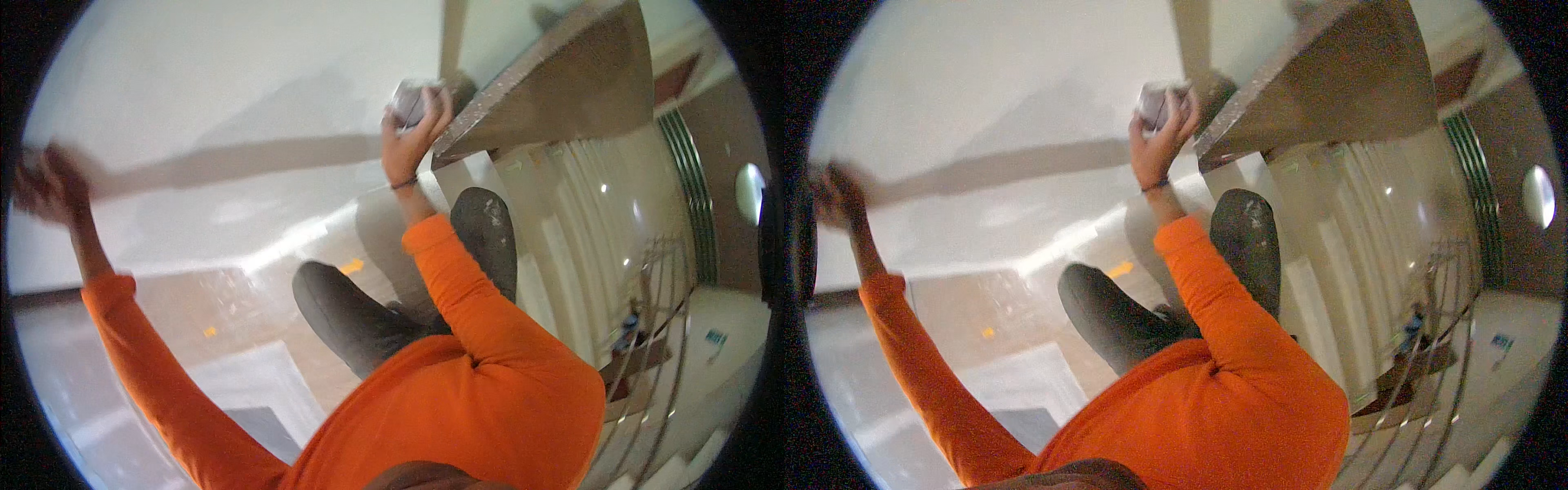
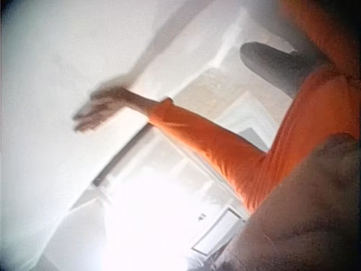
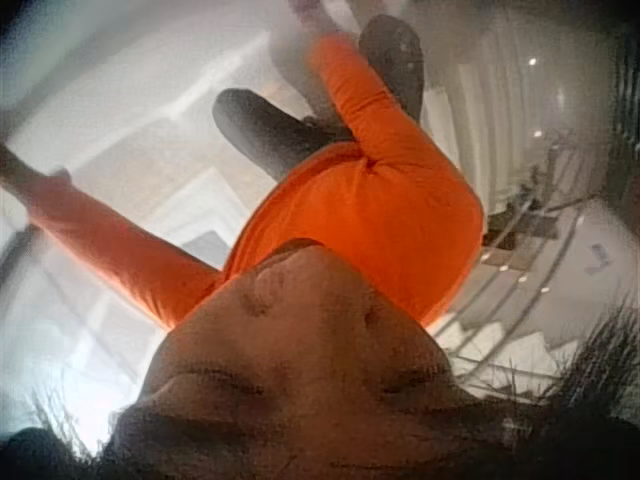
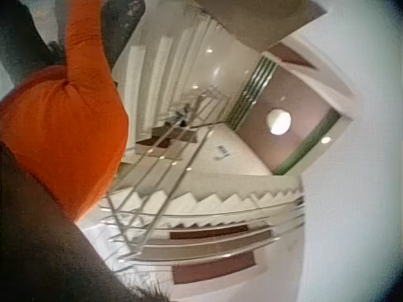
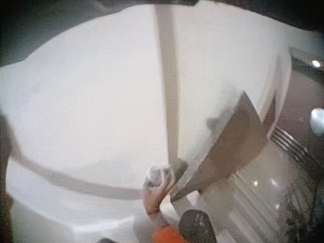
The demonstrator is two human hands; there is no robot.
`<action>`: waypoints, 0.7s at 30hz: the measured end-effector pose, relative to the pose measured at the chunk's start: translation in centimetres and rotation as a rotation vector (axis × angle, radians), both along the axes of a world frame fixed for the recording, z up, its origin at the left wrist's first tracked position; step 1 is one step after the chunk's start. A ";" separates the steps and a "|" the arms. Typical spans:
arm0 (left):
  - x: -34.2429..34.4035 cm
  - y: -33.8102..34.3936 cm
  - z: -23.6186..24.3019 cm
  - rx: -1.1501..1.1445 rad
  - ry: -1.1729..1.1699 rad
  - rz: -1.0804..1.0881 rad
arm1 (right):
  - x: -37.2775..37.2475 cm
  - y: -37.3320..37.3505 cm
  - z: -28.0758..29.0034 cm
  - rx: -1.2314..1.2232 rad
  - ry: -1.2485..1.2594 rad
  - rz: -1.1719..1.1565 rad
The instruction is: The person uses a small metal trowel to smooth a white compound along the edge of a wall and ceiling. They repeatedly scrape and rub the tool against the surface while occasionally touching the wall with their left hand to check the texture.
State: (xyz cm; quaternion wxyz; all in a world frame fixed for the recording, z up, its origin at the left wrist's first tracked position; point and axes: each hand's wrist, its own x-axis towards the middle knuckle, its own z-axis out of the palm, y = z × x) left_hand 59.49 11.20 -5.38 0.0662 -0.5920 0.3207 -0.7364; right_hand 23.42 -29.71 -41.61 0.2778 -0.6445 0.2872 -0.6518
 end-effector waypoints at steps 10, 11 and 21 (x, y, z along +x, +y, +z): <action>-6.6 -1.3 3.3 -0.024 -0.008 -0.203 | 1.7 4.7 -17.2 0.749 -0.252 0.103; -6.0 1.3 4.3 -0.005 -0.014 -0.150 | 2.1 6.2 -15.3 0.774 -0.254 0.166; -11.9 -5.2 2.4 0.045 0.071 -0.094 | 2.0 5.6 -16.2 0.893 -0.267 0.160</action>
